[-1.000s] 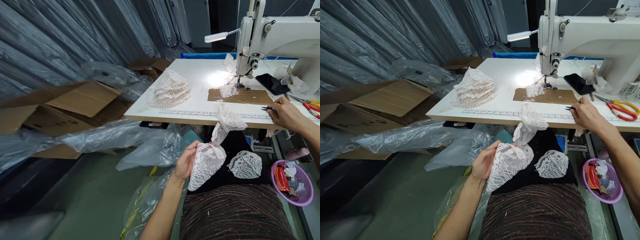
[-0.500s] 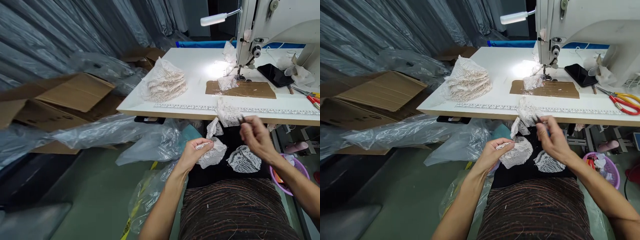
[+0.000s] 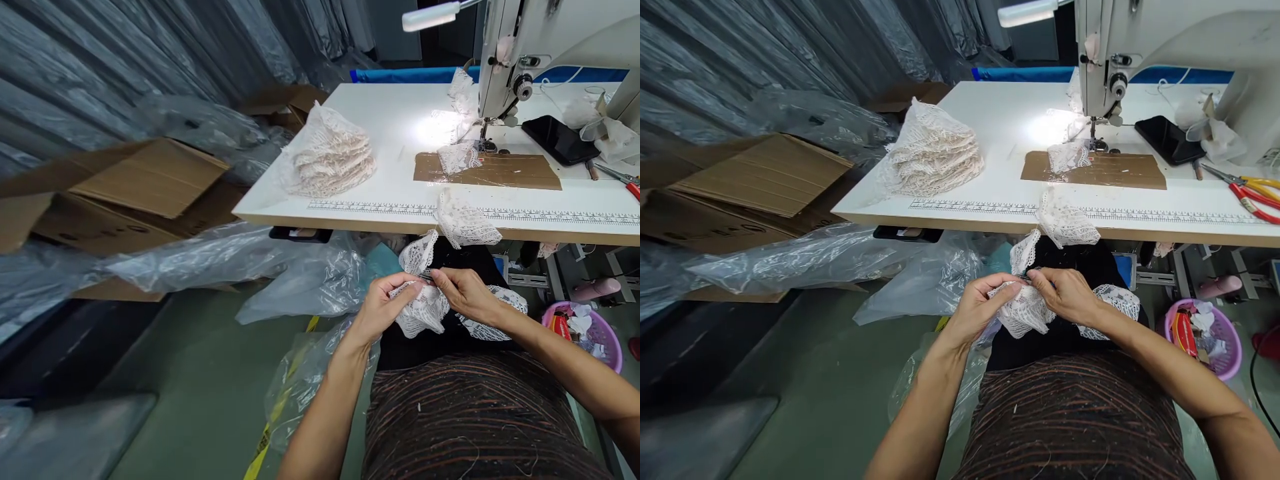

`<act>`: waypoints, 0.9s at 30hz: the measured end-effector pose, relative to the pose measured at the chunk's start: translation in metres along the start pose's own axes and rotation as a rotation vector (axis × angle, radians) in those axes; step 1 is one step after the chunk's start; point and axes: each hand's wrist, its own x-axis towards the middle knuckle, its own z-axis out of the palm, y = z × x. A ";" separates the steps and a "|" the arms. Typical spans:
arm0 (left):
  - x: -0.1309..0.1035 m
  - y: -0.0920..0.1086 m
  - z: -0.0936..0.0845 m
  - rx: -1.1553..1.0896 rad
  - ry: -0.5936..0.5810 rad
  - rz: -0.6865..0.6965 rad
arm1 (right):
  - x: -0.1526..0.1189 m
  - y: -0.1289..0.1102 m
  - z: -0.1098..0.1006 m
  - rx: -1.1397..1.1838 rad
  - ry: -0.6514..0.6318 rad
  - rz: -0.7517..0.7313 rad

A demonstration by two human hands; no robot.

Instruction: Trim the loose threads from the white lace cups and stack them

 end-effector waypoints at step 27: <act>0.005 0.002 -0.004 -0.022 -0.162 -0.030 | 0.013 0.014 0.017 -0.206 0.628 0.018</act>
